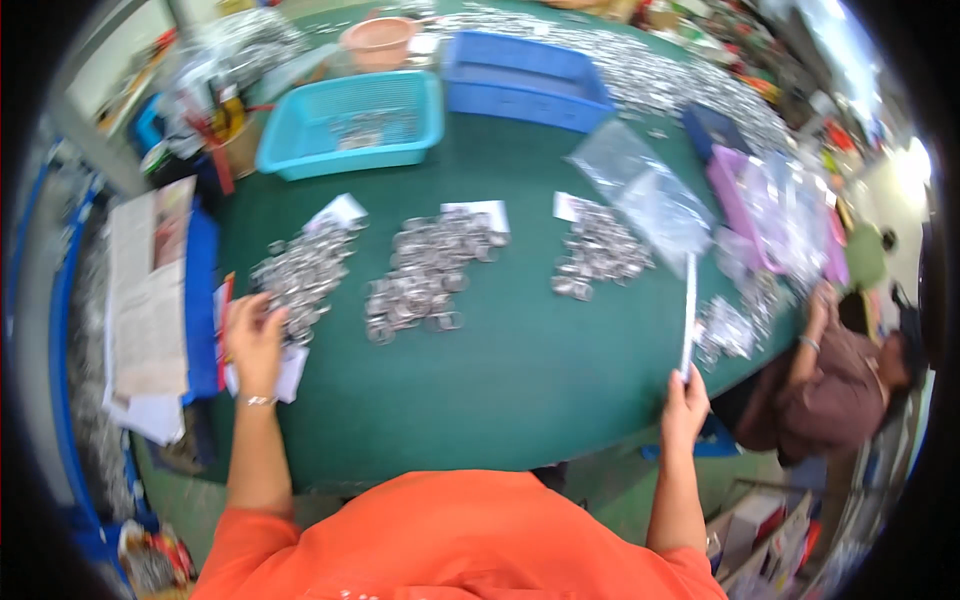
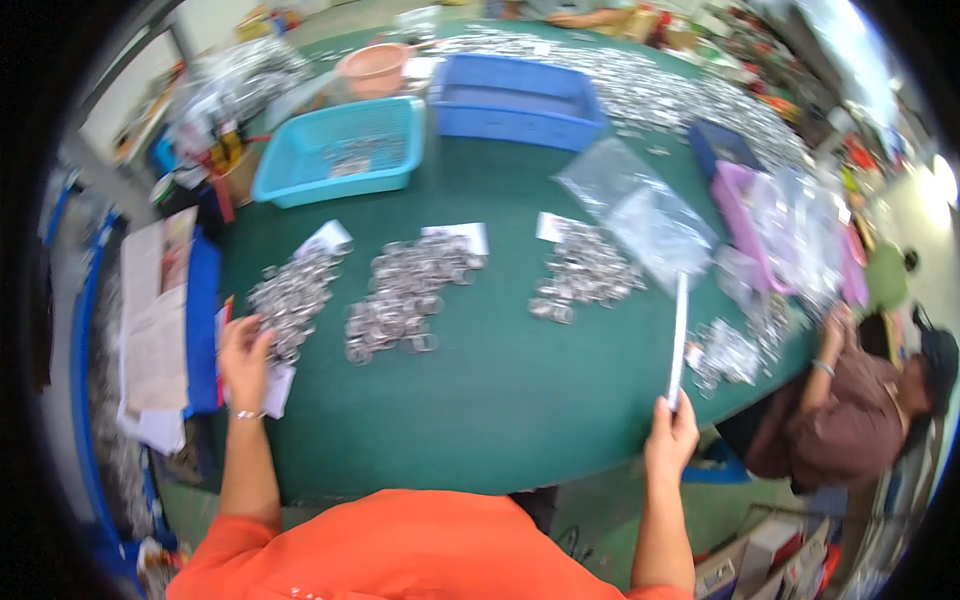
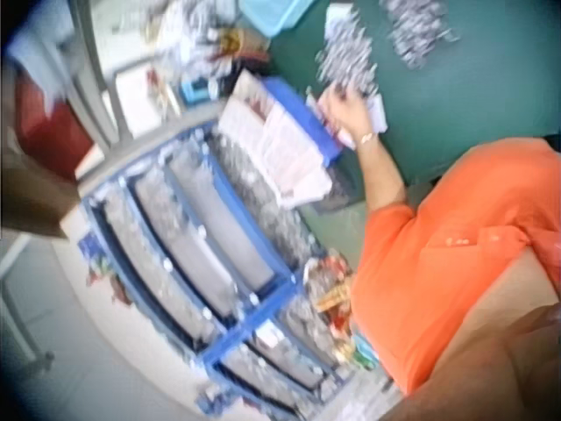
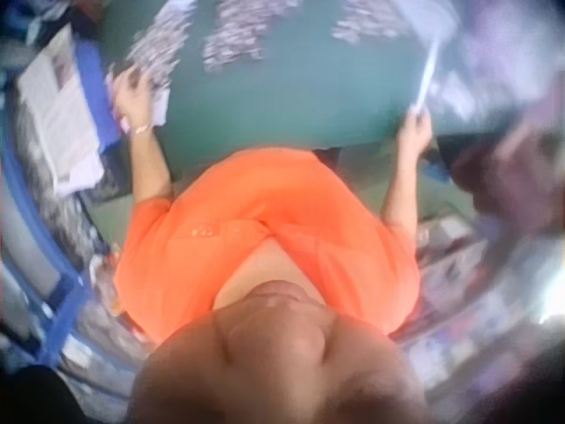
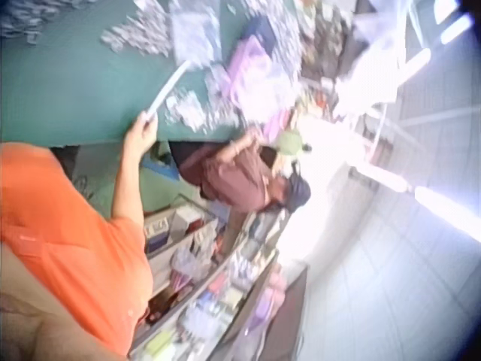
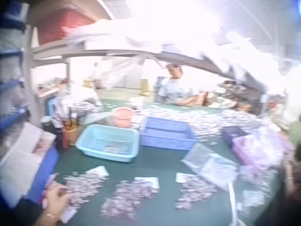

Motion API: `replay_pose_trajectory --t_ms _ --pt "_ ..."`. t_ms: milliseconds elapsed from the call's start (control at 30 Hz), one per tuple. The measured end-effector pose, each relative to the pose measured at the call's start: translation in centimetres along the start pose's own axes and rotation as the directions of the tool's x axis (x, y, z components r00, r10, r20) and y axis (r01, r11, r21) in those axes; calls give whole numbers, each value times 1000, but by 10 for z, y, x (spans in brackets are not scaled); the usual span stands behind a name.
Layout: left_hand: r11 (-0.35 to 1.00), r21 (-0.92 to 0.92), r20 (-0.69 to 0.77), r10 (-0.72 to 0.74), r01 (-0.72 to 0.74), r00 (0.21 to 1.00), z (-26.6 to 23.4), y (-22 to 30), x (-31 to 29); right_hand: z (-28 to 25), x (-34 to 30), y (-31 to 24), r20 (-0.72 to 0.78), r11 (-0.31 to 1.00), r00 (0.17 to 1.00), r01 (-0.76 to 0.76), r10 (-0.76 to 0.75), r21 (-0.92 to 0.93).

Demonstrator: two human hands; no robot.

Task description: The person measures metal rings using a tapered measuring tool, puts them into a plastic bag, and writes on a small white card with a pen.

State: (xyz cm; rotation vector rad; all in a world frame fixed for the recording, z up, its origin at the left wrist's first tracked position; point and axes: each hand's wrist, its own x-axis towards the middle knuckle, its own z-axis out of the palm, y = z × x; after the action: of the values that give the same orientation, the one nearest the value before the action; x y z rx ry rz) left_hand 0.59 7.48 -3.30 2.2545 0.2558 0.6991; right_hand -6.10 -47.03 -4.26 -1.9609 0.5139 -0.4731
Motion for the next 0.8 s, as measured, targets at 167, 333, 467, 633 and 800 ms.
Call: replay_pose_trajectory --t_ms 167,333,467,633,800 --pt "984 -174 -30 -49 44 998 -1 9 -1 -12 31 1 -147 917 960 175 -240 -359" --pt "970 -241 -37 35 -43 999 1 16 -9 -15 66 1 -142 779 949 141 -283 -611" --pt "967 -239 -83 73 -91 994 -3 26 -20 -6 84 1 -125 698 985 -7 -119 -716" --pt "965 -239 -76 95 -110 993 -6 30 -24 3 92 -6 -104 660 991 -19 -90 -751" --pt "964 -251 -70 69 -84 995 -7 30 -26 6 87 -9 -57 651 993 22 -100 -759"
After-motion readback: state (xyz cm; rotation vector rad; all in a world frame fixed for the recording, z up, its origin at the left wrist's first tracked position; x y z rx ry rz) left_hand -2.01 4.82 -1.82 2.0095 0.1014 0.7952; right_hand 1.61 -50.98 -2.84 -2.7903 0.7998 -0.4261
